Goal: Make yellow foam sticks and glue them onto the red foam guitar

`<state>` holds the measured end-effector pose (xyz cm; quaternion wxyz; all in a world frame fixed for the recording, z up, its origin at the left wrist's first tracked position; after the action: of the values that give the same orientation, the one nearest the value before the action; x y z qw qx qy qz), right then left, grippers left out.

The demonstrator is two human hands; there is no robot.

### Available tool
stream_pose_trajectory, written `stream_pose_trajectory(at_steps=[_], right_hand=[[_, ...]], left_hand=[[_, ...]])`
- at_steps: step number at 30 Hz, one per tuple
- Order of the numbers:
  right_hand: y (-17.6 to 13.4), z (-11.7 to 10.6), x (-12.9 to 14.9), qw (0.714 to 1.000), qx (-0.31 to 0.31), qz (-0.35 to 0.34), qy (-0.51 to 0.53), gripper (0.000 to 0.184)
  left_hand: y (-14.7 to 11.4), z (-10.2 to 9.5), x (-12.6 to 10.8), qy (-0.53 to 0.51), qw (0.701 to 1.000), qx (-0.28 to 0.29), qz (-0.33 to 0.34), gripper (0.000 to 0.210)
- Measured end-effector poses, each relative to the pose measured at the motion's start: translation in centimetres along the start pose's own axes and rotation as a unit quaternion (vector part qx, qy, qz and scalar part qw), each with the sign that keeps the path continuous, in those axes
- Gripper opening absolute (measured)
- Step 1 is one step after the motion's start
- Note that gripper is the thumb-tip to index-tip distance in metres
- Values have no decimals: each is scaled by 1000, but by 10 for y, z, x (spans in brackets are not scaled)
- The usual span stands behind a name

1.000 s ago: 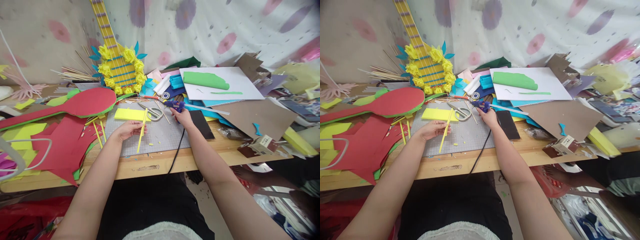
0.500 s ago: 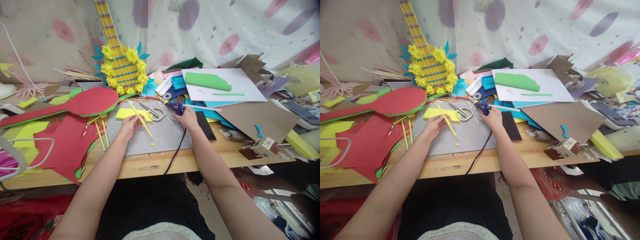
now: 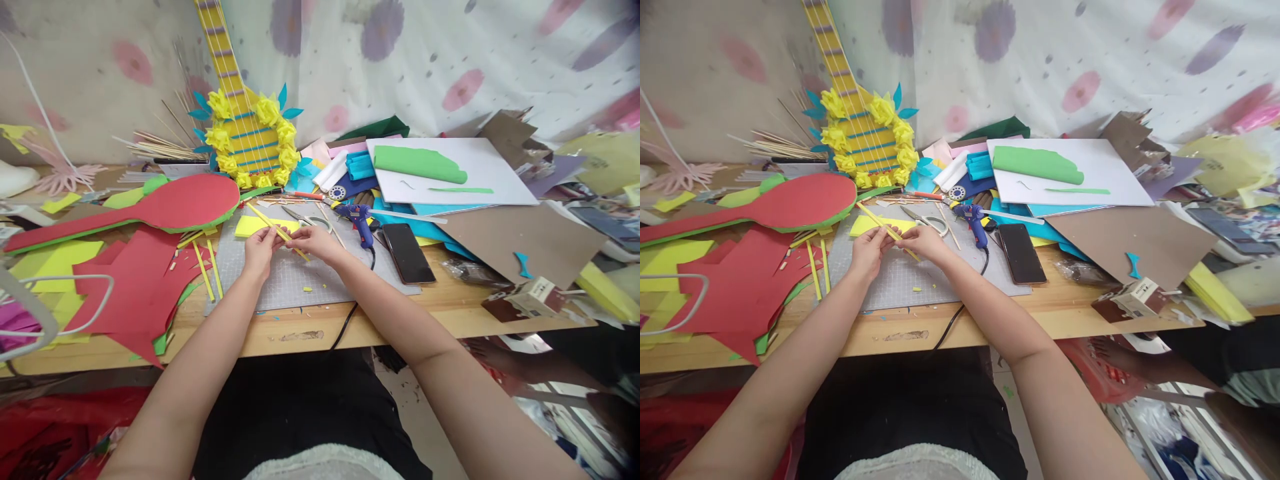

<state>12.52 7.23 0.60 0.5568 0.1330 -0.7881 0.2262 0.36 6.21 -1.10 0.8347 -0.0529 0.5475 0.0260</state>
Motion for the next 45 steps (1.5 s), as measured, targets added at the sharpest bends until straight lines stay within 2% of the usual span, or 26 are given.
stream_pose_trajectory(at_steps=[2,6,13,22,26,32,36,41,45], right_hand=[[4,3,-5,999,-26,11,41,13],[6,7,-9,991,-56,-11,124,12],[2,10,-8,989,-70,-59,115,5],[2,19,-6,989,-5,-96,116,11],[1,21,-6,992,0,-97,76,12],[-3,20,2,983,-23,-144,-108,16],[-1,22,-1,978,-24,-138,-155,23],[3,15,-10,983,-84,-83,-139,32],[0,2,-7,984,-136,-114,-9,37]], left_hand=[[0,-1,-2,5,1000,-6,18,15],[1,0,-6,-1,999,-3,47,19],[1,1,-3,-30,999,0,43,17],[-1,0,-3,-69,997,-1,31,17],[-1,0,-4,-89,995,-2,40,21],[3,-6,-4,-77,995,-25,64,28],[2,-8,-5,-65,994,-43,78,32],[1,-7,-4,-46,995,-50,77,32],[2,-8,-3,-37,995,-44,79,31]])
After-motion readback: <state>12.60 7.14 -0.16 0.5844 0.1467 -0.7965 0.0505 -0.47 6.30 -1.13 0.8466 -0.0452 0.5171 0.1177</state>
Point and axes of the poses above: each hand's wrist, its own y-axis towards the middle knuckle, its own z-axis out of the palm, x = y × z, the point moved 8 cm from there along y, towards the middle knuckle, and after that the axes turned 7 degrees about x, right-handed, at the moved point
